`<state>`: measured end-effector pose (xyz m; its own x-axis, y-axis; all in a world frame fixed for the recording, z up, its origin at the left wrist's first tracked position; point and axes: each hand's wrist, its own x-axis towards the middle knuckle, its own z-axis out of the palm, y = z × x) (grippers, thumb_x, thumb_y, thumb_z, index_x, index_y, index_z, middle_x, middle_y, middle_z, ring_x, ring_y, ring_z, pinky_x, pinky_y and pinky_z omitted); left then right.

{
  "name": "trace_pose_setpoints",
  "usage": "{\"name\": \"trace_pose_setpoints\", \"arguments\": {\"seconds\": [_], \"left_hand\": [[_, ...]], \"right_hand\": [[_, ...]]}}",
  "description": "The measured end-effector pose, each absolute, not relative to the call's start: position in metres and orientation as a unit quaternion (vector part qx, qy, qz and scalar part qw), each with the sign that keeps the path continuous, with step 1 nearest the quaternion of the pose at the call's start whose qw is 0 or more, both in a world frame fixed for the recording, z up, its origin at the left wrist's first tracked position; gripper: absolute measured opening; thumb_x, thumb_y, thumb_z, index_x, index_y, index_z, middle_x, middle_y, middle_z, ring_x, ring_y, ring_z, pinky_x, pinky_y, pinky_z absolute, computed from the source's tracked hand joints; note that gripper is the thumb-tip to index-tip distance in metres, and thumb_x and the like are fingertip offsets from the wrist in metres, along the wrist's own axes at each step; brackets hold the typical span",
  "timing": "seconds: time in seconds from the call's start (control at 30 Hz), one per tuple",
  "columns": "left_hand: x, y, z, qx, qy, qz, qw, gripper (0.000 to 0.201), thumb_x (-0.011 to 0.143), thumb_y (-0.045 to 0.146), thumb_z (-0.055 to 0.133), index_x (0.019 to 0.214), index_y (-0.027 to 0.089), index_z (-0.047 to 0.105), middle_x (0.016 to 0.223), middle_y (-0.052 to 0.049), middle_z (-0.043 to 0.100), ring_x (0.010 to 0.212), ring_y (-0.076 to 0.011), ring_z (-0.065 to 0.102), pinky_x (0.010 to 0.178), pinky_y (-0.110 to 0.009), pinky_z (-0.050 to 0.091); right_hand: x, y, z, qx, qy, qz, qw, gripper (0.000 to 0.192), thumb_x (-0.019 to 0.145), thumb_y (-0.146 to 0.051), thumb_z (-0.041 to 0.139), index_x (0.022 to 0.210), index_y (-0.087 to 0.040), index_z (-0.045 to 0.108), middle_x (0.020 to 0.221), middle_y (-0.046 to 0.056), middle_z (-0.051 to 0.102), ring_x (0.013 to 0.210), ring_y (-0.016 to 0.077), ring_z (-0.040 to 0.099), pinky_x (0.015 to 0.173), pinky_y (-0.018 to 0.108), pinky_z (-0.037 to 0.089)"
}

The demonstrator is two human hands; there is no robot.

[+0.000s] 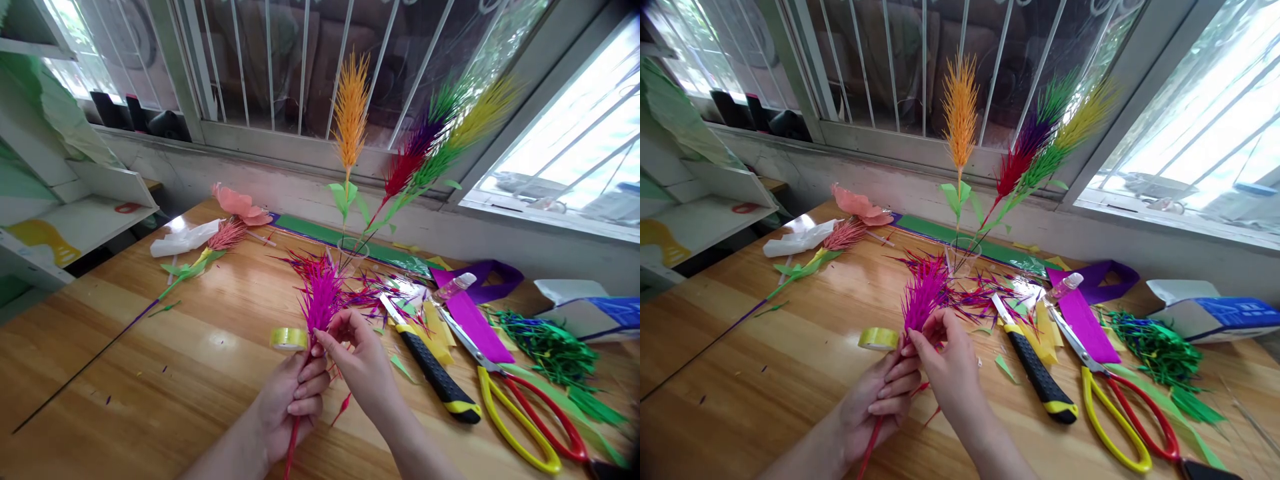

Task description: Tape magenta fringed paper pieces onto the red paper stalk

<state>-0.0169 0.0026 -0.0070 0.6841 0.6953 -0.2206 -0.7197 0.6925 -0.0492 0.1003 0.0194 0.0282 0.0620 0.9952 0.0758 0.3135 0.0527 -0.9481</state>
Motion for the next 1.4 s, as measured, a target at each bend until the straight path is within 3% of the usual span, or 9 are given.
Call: {"name": "trace_pose_setpoints", "arguments": {"seconds": [0.3,0.53,0.93,1.4], "left_hand": [[-0.017,0.004,-0.004,-0.052,0.09,0.383,0.918,0.017,0.083,0.025,0.05,0.072,0.012,0.048,0.049,0.009,0.026,0.033,0.0015,0.027,0.024,-0.003,0.015],[-0.016,0.005,-0.005,-0.044,0.121,0.384,0.914,0.021,0.081,0.028,0.053,0.073,0.009,0.052,0.047,0.009,0.029,0.032,0.0022,0.025,0.023,-0.004,0.016],[-0.016,0.006,-0.001,-0.039,0.158,0.388,0.907,0.022,0.078,0.03,0.056,0.07,0.01,0.053,0.045,0.009,0.03,0.031,0.0027,0.023,0.023,-0.004,0.013],[-0.013,0.005,0.008,0.021,0.247,0.4,0.882,0.028,0.073,0.035,0.061,0.065,0.015,0.043,0.041,0.012,0.024,0.031,0.0012,0.012,0.024,-0.007,0.007]], "right_hand": [[0.096,0.016,0.036,-0.55,-0.557,0.398,0.479,0.016,0.074,-0.031,0.059,0.079,-0.02,0.049,0.065,-0.002,0.055,0.058,0.0116,0.054,0.056,0.023,0.042],[0.095,0.023,0.05,-0.603,-0.57,0.398,0.392,0.021,0.077,-0.036,0.054,0.064,-0.019,0.05,0.05,-0.003,0.056,0.047,0.0117,0.053,0.048,0.022,0.039],[0.095,0.02,0.05,-0.595,-0.587,0.389,0.387,0.017,0.079,-0.03,0.052,0.067,-0.019,0.052,0.054,-0.003,0.057,0.05,0.0111,0.053,0.051,0.021,0.04],[0.095,0.018,0.031,-0.613,-0.659,0.234,0.367,0.017,0.081,-0.035,0.05,0.073,-0.02,0.053,0.07,0.002,0.059,0.063,0.0152,0.055,0.058,0.026,0.043]]}}
